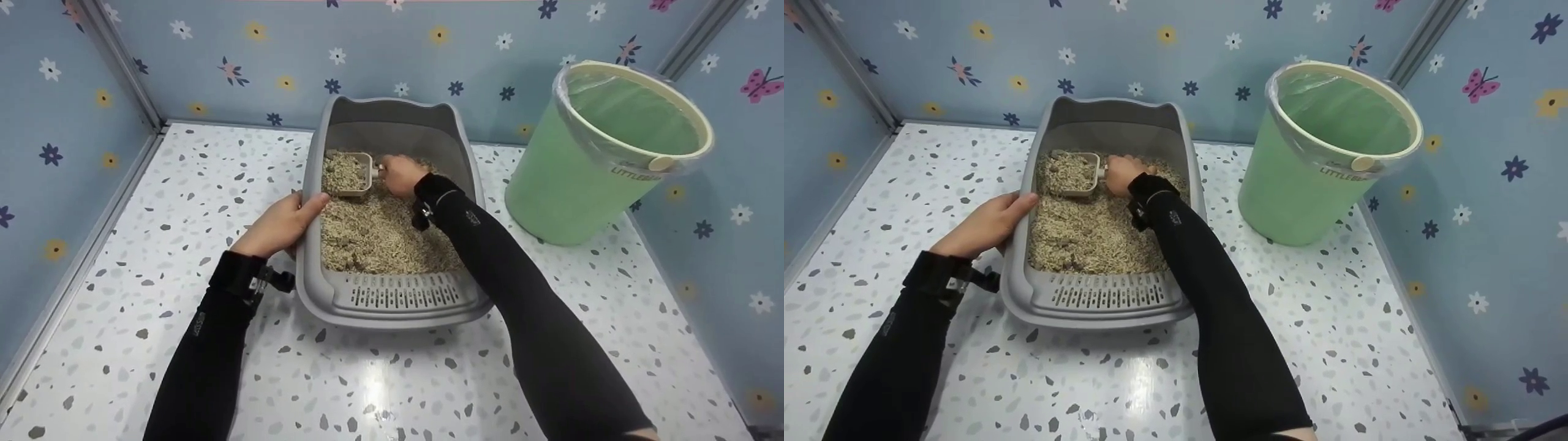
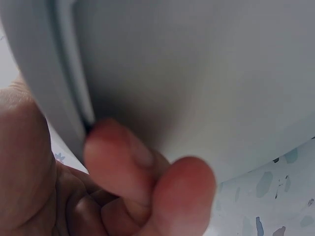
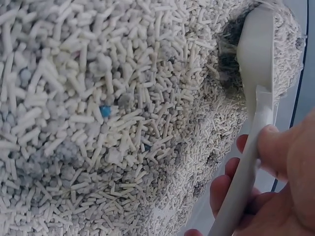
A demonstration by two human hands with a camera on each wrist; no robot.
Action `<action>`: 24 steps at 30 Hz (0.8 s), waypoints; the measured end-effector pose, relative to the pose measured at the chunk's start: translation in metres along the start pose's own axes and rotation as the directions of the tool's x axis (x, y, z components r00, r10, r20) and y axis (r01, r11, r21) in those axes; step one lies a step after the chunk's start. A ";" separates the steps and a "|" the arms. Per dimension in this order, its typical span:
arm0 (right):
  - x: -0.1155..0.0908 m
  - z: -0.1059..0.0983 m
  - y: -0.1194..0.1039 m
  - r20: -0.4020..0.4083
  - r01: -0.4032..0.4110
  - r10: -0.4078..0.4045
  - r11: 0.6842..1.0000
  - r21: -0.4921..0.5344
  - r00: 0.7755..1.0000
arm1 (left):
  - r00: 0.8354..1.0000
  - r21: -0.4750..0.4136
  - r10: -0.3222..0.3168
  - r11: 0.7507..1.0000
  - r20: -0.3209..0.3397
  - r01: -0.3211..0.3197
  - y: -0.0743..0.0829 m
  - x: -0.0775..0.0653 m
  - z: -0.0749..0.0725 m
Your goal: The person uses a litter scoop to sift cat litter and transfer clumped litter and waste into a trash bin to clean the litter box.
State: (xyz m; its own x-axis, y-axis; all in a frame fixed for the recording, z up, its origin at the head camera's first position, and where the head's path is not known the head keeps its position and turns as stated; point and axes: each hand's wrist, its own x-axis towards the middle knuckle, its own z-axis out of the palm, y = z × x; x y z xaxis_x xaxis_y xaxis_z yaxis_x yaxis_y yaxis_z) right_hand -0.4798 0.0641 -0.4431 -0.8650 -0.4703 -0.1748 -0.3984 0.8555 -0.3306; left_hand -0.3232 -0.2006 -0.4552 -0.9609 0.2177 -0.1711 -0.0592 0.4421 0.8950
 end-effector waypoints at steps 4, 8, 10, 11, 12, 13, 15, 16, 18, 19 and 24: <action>-0.001 0.001 -0.001 -0.023 -0.044 0.044 0.999 -0.010 0.999 | 1.000 0.002 0.004 1.000 0.005 -0.004 0.000 0.001 0.000; -0.005 -0.001 -0.003 -0.044 -0.056 0.056 0.998 -0.001 0.997 | 1.000 0.003 0.005 1.000 0.010 -0.005 0.000 0.001 -0.001; -0.007 -0.002 -0.004 -0.048 -0.038 0.039 0.999 0.006 0.998 | 1.000 0.001 0.004 1.000 0.010 -0.004 0.000 0.001 -0.001; -0.007 -0.003 -0.003 -0.046 -0.031 0.031 1.000 0.007 0.998 | 1.000 0.001 0.004 1.000 0.010 -0.004 0.000 0.001 -0.001; -0.007 -0.003 -0.003 -0.043 -0.020 0.020 1.000 0.008 0.999 | 1.000 0.002 0.004 1.000 0.008 -0.004 0.000 0.001 -0.001; -0.007 -0.003 -0.002 -0.037 -0.009 0.009 1.000 0.011 0.999 | 1.000 0.001 0.005 1.000 0.008 -0.005 -0.001 0.002 0.000; -0.006 -0.004 -0.001 -0.026 0.011 -0.010 1.000 0.017 1.000 | 1.000 -0.003 0.008 1.000 0.008 -0.008 -0.001 0.002 0.000; -0.005 -0.004 0.000 -0.020 0.019 -0.019 0.999 0.026 1.000 | 1.000 -0.004 0.010 1.000 0.007 -0.009 -0.001 0.002 0.000; -0.003 -0.005 0.001 -0.006 0.034 -0.034 0.998 0.049 0.999 | 1.000 -0.006 0.011 1.000 0.008 -0.011 -0.001 0.001 0.000; -0.002 -0.005 0.002 -0.002 0.041 -0.041 0.997 0.059 0.999 | 1.000 -0.007 0.011 1.000 0.010 -0.010 -0.001 0.001 0.000; 0.001 -0.006 0.003 0.015 0.051 -0.052 0.995 0.083 0.999 | 1.000 -0.014 0.008 1.000 0.019 -0.007 0.001 0.000 -0.001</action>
State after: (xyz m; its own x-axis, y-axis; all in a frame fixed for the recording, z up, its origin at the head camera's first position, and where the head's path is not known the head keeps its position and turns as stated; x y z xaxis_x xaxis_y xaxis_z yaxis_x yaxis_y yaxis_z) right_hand -0.4835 0.0681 -0.4389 -0.8383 -0.5175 -0.1713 -0.4150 0.8096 -0.4151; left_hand -0.3236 -0.2007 -0.4543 -0.9561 0.2374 -0.1720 -0.0560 0.4281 0.9020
